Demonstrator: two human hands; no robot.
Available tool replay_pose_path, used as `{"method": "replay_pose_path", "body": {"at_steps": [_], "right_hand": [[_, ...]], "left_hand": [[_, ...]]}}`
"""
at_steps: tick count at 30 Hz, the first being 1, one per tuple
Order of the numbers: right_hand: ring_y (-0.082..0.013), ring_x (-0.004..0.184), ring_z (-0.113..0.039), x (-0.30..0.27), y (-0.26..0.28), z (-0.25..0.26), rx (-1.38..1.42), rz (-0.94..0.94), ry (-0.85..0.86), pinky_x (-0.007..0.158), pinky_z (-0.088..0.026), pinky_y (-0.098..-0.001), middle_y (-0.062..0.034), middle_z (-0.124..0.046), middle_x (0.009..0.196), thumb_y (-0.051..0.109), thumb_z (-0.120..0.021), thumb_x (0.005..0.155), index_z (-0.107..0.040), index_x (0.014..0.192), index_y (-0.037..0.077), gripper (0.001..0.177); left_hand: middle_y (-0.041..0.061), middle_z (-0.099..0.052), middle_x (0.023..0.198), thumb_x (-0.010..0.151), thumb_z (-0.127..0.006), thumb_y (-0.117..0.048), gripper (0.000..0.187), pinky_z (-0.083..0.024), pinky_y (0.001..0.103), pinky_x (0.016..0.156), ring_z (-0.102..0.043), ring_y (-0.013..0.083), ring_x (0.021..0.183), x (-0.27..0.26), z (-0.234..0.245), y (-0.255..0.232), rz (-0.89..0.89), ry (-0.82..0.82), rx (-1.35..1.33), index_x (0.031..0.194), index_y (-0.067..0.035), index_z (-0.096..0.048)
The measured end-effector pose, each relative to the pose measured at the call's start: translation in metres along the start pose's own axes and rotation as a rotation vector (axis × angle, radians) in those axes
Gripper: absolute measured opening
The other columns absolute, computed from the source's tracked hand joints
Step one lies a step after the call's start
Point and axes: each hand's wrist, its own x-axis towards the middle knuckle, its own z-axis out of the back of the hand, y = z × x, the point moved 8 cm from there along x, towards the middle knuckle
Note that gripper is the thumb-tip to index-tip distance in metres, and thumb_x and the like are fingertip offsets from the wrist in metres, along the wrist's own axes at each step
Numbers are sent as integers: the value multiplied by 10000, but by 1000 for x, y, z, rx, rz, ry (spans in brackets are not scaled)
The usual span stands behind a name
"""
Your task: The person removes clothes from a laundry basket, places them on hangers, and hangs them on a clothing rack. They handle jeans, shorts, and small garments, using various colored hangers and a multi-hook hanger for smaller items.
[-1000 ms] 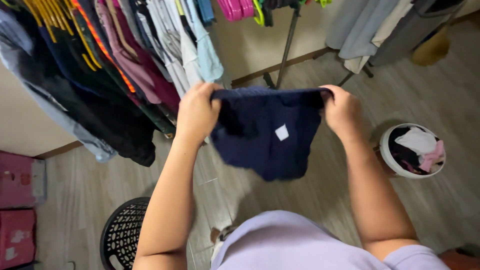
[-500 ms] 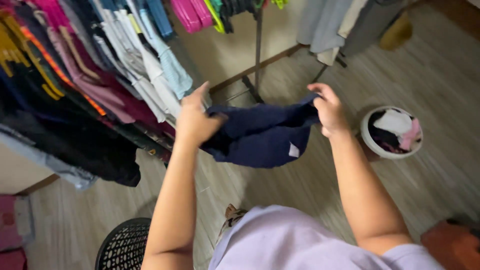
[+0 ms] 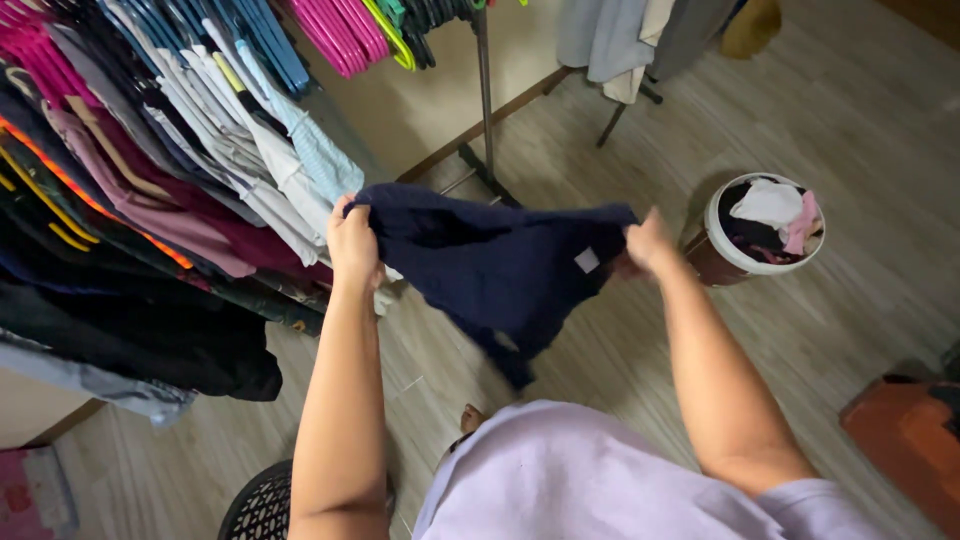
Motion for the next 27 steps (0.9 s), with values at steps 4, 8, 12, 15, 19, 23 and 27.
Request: {"method": "replay_pose_path", "body": {"at_steps": [4,8,12,15,19,23,27], "right_hand": [[-450,1041,-652,15,-50,-70,887,-402,407,876,-482,-600,-197,-704,1180,522,-524,890,-596,1342,36,667],[-369,1112,-603,24,-5,-54,767,-32,326,934,-507,-559,-180,-622,1219,149,-602,983,-563,1372,-27,428],[-321,1095,-629,-6,49,-45,148,353,444,944,-512,-429,-137,-662,1199,-45,-643,703,-508,1414,115,741],[-366,1128,-661,-27,62,-49,-387,570,325,981,-508,-436,-191,-685,1234,-28,-640,721,-583,1369,37,654],[-462,1108,-651,-23,50,-19,-517,454,-251,985,-511,-500,-293,-668,1203,14,-582,882,-558,1435,24,553],[-473,891,-674,9,-29,-56,628,-389,227,823,-539,-617,-221,-695,1016,368,-395,972,-584,1277,39,487],[-389,888,-689,26,-29,-54,901,-95,257,803,-554,-650,-209,-703,1066,230,-511,970,-605,1263,-11,391]], "left_hand": [[-49,-668,818,879,-517,4,396,-429,224,581,-525,52,649,-26,-16,-36,-40,35,312,1195,-140,-708],[53,-722,818,873,-668,-101,175,-522,277,678,-649,135,721,-36,-2,-82,-1,115,899,1025,-67,-748],[167,-740,884,787,-795,-304,301,-549,416,765,-708,308,858,-45,20,-74,136,290,1539,945,-49,-766],[221,-725,947,826,-752,-340,346,-548,493,808,-697,392,920,-44,29,-44,105,269,1722,969,-26,-760],[293,-711,948,805,-736,-271,422,-551,479,841,-679,427,946,-37,26,-10,-2,257,1597,1060,63,-695],[244,-734,850,916,-552,-189,417,-569,434,733,-736,348,760,-39,29,20,337,426,1306,1288,-39,-667],[141,-687,865,953,-589,-297,386,-525,392,568,-646,231,709,-52,37,39,618,460,974,1220,-31,-670]]}}
